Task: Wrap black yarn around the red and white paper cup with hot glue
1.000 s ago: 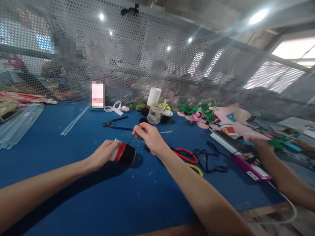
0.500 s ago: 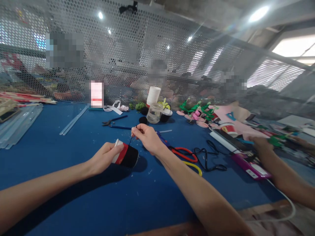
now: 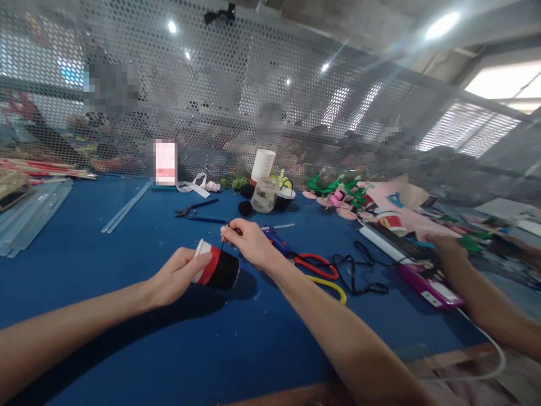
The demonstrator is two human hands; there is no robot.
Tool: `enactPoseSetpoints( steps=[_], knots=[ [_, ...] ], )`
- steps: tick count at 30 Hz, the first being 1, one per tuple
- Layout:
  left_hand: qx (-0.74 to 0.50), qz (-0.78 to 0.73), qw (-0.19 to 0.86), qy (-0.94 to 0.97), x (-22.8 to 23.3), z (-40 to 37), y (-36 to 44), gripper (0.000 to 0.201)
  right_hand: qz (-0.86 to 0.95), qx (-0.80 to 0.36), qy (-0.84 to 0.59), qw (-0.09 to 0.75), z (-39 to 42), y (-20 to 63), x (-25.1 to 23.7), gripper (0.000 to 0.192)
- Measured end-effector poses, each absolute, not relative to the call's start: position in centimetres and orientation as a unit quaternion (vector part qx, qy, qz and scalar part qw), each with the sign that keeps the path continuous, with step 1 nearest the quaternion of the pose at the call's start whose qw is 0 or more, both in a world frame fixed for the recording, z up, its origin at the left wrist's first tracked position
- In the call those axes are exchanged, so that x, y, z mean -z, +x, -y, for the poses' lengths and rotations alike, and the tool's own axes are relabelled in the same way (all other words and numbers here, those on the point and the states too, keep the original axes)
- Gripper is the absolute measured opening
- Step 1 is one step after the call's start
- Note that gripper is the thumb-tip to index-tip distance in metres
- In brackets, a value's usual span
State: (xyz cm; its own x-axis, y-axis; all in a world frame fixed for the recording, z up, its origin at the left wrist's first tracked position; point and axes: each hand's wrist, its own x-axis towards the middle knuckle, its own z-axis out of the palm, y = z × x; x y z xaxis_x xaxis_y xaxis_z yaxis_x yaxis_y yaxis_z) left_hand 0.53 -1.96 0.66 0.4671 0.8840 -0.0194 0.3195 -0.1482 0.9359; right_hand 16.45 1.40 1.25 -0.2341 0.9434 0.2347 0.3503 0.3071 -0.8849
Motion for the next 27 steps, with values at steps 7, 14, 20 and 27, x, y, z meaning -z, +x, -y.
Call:
enactPoseSetpoints(
  steps=[7,14,20,27],
  knots=[
    [-0.293,-0.411,0.463,0.728,-0.39,1.93,0.17,0.038,0.712,-0.357,-0.470,0.381,-1.17,16.25,-1.20,0.020],
    [-0.308,-0.395,0.447,0.741,-0.11,1.97,0.00,0.038,0.735,-0.337,-0.475,0.349,-0.96,16.16,-1.12,0.020],
    [-0.316,-0.381,0.451,0.743,0.08,1.87,-0.05,0.037,0.733,-0.339,-0.490,0.330,-0.77,16.04,-1.35,0.021],
    [-0.329,-0.397,0.473,0.715,-0.62,2.22,0.15,0.037,0.725,-0.362,-0.502,0.302,-0.60,16.00,-1.44,0.021]
  ],
)
